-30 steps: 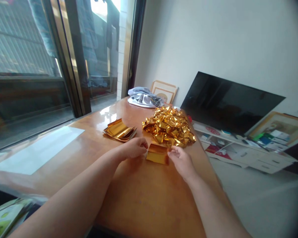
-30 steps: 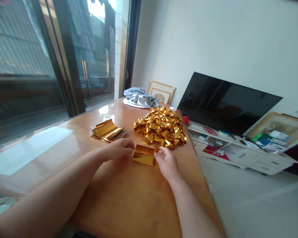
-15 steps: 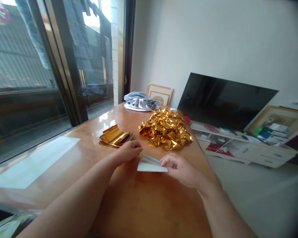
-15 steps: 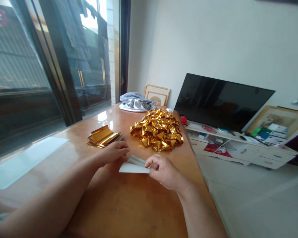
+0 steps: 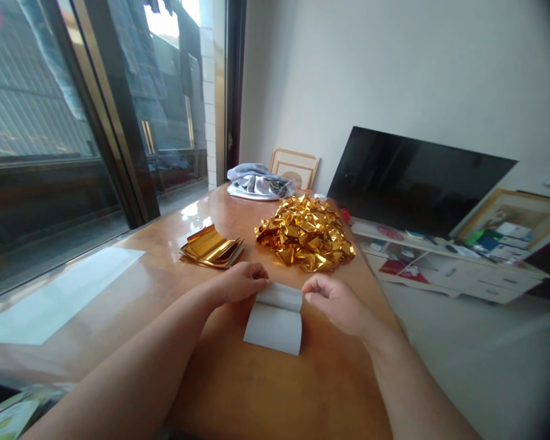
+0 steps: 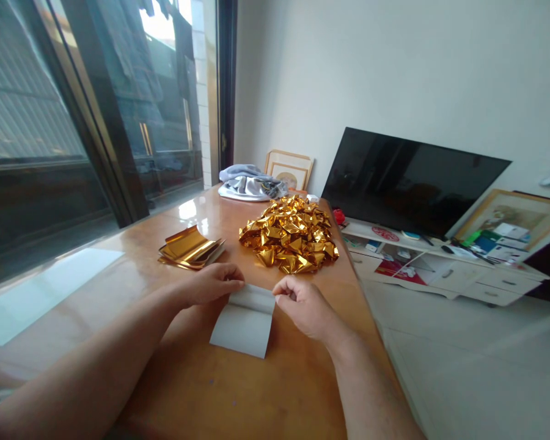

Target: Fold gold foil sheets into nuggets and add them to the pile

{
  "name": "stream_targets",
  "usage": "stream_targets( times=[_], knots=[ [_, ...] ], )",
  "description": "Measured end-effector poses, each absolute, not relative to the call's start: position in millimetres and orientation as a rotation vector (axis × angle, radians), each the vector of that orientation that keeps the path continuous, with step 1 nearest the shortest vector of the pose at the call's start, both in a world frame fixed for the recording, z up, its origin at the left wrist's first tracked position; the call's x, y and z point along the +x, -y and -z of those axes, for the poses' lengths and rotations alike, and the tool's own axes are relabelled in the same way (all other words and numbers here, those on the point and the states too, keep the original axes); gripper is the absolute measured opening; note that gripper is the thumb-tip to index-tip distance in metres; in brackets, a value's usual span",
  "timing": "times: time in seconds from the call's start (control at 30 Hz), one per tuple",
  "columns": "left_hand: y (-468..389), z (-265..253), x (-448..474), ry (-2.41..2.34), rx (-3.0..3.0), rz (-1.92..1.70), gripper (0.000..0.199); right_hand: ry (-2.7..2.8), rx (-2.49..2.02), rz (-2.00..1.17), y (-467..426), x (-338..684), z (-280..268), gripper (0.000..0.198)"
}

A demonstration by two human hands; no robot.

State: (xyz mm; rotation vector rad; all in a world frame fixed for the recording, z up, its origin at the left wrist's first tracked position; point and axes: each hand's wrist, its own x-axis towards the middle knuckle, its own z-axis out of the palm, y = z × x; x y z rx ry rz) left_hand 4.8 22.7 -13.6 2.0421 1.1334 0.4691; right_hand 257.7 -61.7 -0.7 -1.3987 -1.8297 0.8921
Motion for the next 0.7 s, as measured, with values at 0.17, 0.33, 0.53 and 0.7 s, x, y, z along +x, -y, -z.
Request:
stream_targets(
  times=[0.17, 0.33, 0.53, 0.7],
  knots=[
    [-20.8, 10.9, 3.1, -1.033, 2.017, -0.453, 0.029, 1.715, -1.453, -0.819, 55.9, 258.4, 9.2, 0.025],
    [-19.2, 11.6, 1.2, -0.977, 2.067, -0.335, 0.020, 1.922, -1.492, -0.856, 54.2, 257.2, 17.7, 0.018],
    [-15.7, 14.1, 1.1, -0.991, 2.151, -0.187, 0.017, 1.991, -1.519, -0.887, 53.7, 257.7, 30.6, 0.013],
    [-14.7, 13.2, 4.4, -1.003, 2.159, -0.268, 0.018, 1.931, -1.474, -0.785, 53.3, 254.0, 26.4, 0.013]
  ],
)
